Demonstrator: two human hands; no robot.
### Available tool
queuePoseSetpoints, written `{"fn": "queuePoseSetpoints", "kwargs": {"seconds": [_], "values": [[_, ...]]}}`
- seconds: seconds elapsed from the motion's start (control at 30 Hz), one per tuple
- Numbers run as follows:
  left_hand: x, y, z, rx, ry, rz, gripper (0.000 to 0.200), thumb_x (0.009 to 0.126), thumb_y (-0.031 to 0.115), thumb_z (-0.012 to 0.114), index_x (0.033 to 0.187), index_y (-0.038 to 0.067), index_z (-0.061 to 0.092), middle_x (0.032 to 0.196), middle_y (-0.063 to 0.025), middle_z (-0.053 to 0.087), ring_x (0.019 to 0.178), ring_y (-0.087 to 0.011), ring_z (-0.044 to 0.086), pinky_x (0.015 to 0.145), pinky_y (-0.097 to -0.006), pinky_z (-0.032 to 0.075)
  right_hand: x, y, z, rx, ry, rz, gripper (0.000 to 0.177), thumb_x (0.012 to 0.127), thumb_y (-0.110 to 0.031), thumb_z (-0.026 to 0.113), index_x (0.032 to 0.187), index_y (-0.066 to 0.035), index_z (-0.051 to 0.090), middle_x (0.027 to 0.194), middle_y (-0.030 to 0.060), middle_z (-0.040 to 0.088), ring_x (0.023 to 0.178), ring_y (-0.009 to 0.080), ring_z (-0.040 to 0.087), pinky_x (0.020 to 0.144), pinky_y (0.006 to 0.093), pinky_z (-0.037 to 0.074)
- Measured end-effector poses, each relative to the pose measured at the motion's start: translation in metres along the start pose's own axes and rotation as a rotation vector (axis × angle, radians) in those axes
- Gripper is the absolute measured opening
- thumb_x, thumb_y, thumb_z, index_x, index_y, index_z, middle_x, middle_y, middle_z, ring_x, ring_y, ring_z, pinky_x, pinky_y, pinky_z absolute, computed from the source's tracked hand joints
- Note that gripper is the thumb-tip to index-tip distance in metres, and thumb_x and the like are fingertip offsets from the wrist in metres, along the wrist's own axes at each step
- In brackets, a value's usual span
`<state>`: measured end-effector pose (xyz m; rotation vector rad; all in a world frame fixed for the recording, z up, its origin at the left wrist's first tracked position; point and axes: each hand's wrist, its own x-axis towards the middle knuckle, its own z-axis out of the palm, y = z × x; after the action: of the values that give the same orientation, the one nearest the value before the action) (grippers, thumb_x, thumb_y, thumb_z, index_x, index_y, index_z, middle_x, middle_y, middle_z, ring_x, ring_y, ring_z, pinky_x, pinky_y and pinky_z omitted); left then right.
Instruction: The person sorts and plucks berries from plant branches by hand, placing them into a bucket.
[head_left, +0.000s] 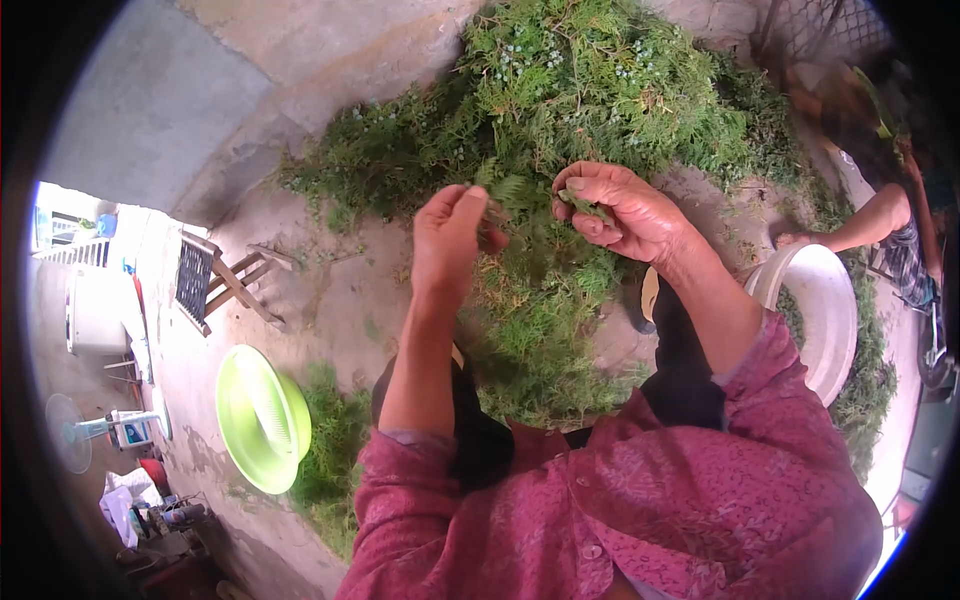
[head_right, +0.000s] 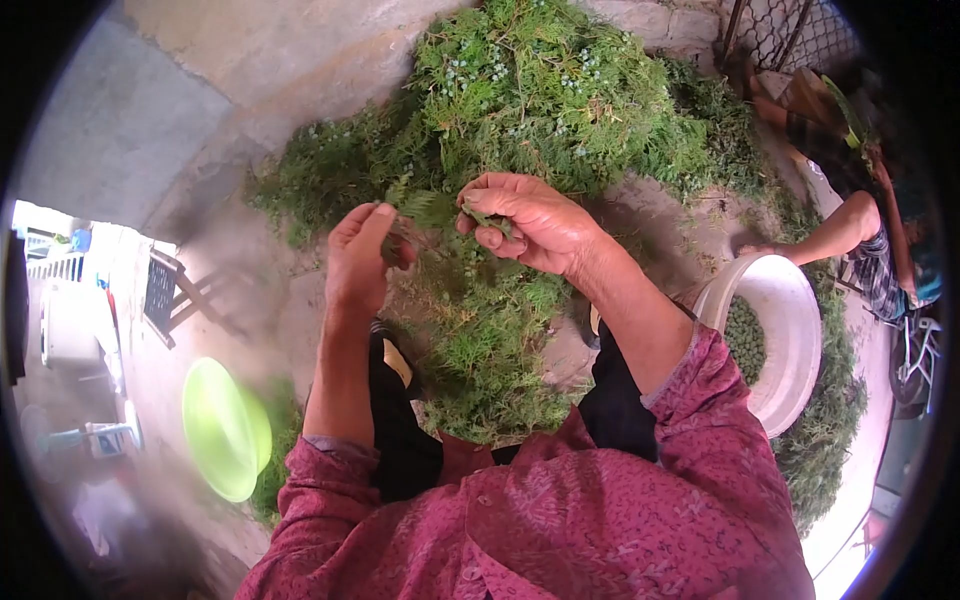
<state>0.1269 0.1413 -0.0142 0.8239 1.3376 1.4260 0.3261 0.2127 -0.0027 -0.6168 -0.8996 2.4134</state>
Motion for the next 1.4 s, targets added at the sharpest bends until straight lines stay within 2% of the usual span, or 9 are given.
{"fn": "queuePoseSetpoints", "kwargs": {"seconds": [0.2, 0.3, 0.37, 0.67, 0.87, 0.97, 1.13, 1.23, 1.4], "values": [[-0.009, -0.007, 0.016, 0.064, -0.283, 0.025, 0.017, 0.083, 0.017, 0.06, 0.09, 0.003, 0.053, 0.075, -0.0016, 0.055, 0.058, -0.0059, 0.051, 0.05, -0.0223, 0.04, 0.006, 0.01, 0.003, -0.179, 0.15, 0.04, 0.025, 0.083, -0.026, 0.063, 0.088, -0.005, 0.051, 0.072, 0.0035, 0.053, 0.05, 0.0053, 0.044, 0.037, 0.0166, 0.028], [-0.009, -0.019, 0.022, 0.441, -0.217, 0.473, 0.027, 0.073, 0.013, 0.071, 0.093, 0.004, 0.055, 0.075, 0.0028, 0.051, 0.065, -0.0041, 0.045, 0.056, -0.0204, 0.041, 0.013, 0.022, 0.004, -0.278, 0.218, 0.05, 0.027, 0.081, -0.029, 0.064, 0.086, -0.005, 0.052, 0.067, 0.0004, 0.051, 0.049, 0.0049, 0.043, 0.037, 0.0172, 0.027], [-0.012, -0.02, 0.023, 0.455, -0.199, 0.476, 0.028, 0.07, 0.011, 0.073, 0.091, 0.004, 0.056, 0.072, 0.0032, 0.051, 0.063, -0.0054, 0.043, 0.056, -0.0211, 0.041, 0.014, 0.025, 0.005, -0.337, 0.229, 0.049, 0.028, 0.081, -0.03, 0.065, 0.086, -0.006, 0.052, 0.065, -0.001, 0.05, 0.049, 0.0048, 0.043, 0.037, 0.0175, 0.026], [-0.016, -0.015, 0.021, 0.479, -0.177, 0.34, 0.011, 0.078, 0.005, 0.064, 0.089, 0.004, 0.061, 0.072, 0.0046, 0.055, 0.066, -0.0034, 0.046, 0.061, -0.0204, 0.04, 0.013, 0.023, 0.007, -0.189, 0.132, 0.104, 0.024, 0.081, -0.029, 0.065, 0.079, -0.008, 0.054, 0.064, -0.0011, 0.05, 0.046, 0.0051, 0.041, 0.035, 0.0178, 0.022], [-0.017, -0.015, 0.021, 0.228, -0.169, 0.255, 0.005, 0.08, 0.006, 0.061, 0.078, 0.002, 0.061, 0.062, 0.0034, 0.054, 0.058, -0.0012, 0.044, 0.051, -0.0184, 0.036, 0.012, 0.024, 0.001, -0.088, 0.118, 0.18, 0.02, 0.082, -0.025, 0.063, 0.079, -0.008, 0.054, 0.067, 0.0014, 0.052, 0.044, 0.0051, 0.039, 0.034, 0.0176, 0.021], [-0.017, -0.005, 0.016, 0.149, -0.085, 0.084, 0.007, 0.081, 0.008, 0.06, 0.077, 0.003, 0.061, 0.061, 0.0033, 0.055, 0.054, -0.001, 0.044, 0.048, -0.0173, 0.034, 0.009, 0.022, 0.001, 0.016, 0.041, 0.184, 0.012, 0.082, -0.017, 0.061, 0.083, -0.007, 0.054, 0.07, 0.0046, 0.053, 0.044, 0.0052, 0.04, 0.035, 0.0168, 0.024], [-0.008, -0.001, 0.007, -0.114, 0.047, -0.058, 0.008, 0.081, 0.011, 0.059, 0.078, 0.004, 0.059, 0.064, -0.0021, 0.057, 0.049, -0.0075, 0.049, 0.04, -0.0215, 0.036, -0.004, 0.005, 0.012, 0.189, -0.023, 0.066, 0.014, 0.076, -0.008, 0.057, 0.088, -0.004, 0.052, 0.08, 0.0082, 0.055, 0.054, 0.0064, 0.045, 0.037, 0.015, 0.028], [-0.003, 0.002, 0.0, -0.223, 0.124, -0.101, 0.008, 0.081, 0.011, 0.059, 0.083, 0.003, 0.057, 0.069, -0.005, 0.058, 0.05, -0.0113, 0.05, 0.04, -0.0257, 0.038, -0.004, -0.001, -0.003, 0.034, -0.057, -0.027, 0.014, 0.076, -0.006, 0.057, 0.089, -0.003, 0.052, 0.084, 0.0092, 0.055, 0.057, 0.0065, 0.046, 0.036, 0.0147, 0.028], [0.004, 0.005, -0.011, -0.327, 0.111, -0.113, 0.009, 0.08, 0.011, 0.058, 0.083, 0.002, 0.057, 0.063, -0.0051, 0.053, 0.047, -0.0126, 0.047, 0.038, -0.0281, 0.035, -0.008, 0.004, 0.002, -0.274, 0.045, 0.069, 0.014, 0.077, -0.012, 0.066, 0.082, -0.003, 0.057, 0.063, -0.0006, 0.052, 0.053, 0.0032, 0.045, 0.039, 0.0165, 0.03]]}}
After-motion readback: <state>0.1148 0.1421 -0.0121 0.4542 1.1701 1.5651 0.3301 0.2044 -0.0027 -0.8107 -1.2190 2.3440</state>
